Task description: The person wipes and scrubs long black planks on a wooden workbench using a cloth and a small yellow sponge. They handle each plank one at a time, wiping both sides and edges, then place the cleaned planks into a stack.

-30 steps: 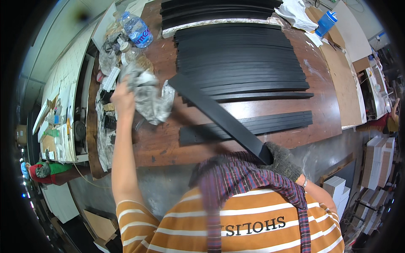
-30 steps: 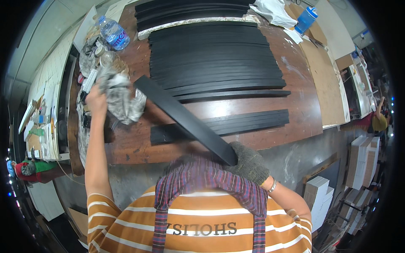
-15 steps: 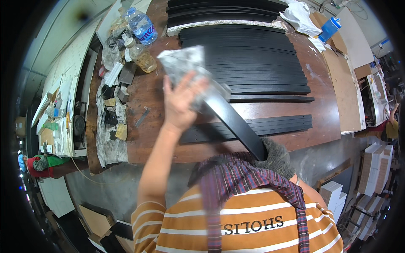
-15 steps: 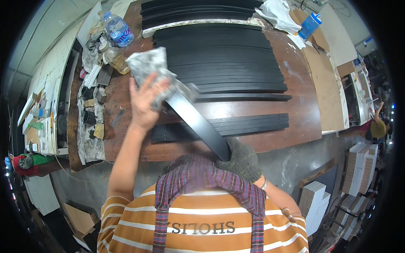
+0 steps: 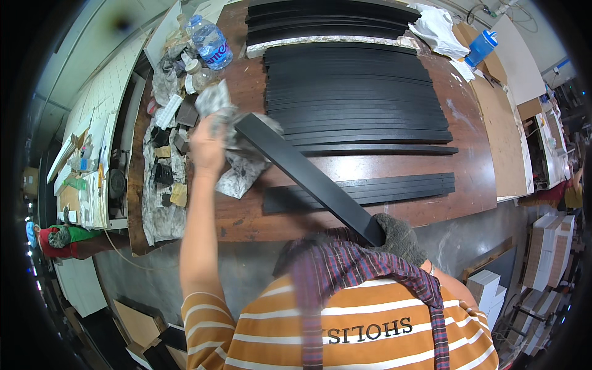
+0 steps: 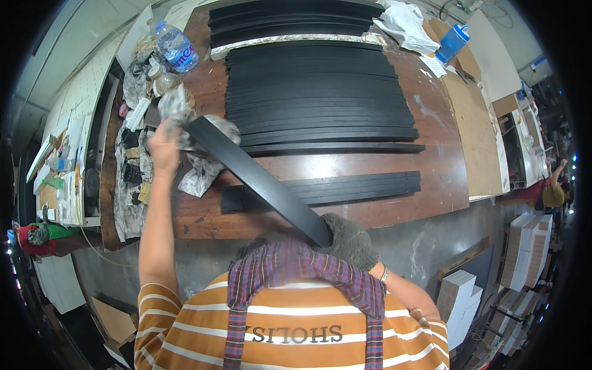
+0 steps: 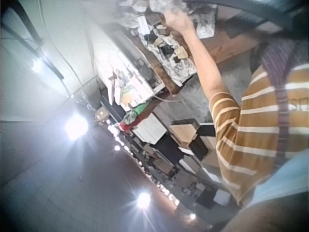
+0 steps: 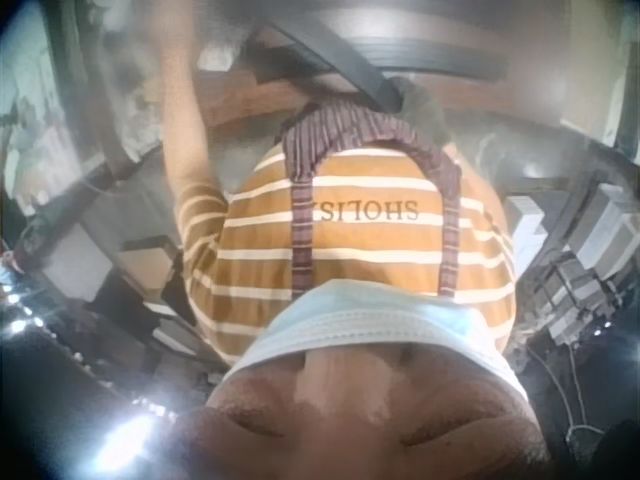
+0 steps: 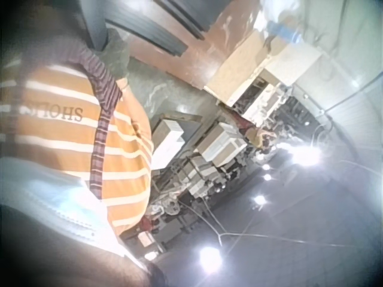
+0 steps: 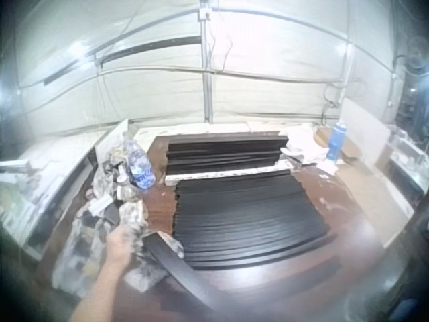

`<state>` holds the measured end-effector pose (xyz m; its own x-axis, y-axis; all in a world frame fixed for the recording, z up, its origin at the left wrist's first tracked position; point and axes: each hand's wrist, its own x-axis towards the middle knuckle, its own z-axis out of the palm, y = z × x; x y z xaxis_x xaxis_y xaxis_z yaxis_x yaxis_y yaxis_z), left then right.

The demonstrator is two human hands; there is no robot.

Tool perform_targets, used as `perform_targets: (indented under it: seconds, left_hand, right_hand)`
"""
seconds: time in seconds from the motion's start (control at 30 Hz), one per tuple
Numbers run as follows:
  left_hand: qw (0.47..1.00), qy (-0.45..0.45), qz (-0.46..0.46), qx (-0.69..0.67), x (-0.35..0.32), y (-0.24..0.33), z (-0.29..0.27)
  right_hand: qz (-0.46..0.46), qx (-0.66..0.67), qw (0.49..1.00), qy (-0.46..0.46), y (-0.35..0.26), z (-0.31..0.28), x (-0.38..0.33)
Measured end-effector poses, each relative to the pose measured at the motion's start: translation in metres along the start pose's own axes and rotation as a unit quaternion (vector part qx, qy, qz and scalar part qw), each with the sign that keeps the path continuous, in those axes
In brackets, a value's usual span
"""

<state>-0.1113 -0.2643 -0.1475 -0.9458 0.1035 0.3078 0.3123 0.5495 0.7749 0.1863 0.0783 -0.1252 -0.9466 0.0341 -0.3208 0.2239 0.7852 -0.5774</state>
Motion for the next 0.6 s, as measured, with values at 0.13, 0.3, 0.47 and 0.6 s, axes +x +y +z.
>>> perform_targets:
  seconds: [0.13,0.3,0.47,0.6]
  left_hand:
    - [0.929,0.285,-0.060,-0.229,-0.006,0.026,-0.026]
    - [0.964,-0.112,0.238,-0.048,-0.111,0.121,0.040]
    - [0.875,-0.204,0.427,0.097,-0.107,0.119,0.071]
    - [0.929,-0.074,0.313,0.185,-0.018,0.052,0.025]
  right_hand:
    - [0.022,0.004,0.999,0.037,-0.005,-0.004,0.001]
    - [-0.027,0.018,0.998,0.048,0.008,0.013,0.012]
    - [-0.026,-0.026,0.999,0.032,0.010,0.006,0.007]
    - [-0.009,-0.068,0.998,-0.012,0.003,-0.005,0.002]
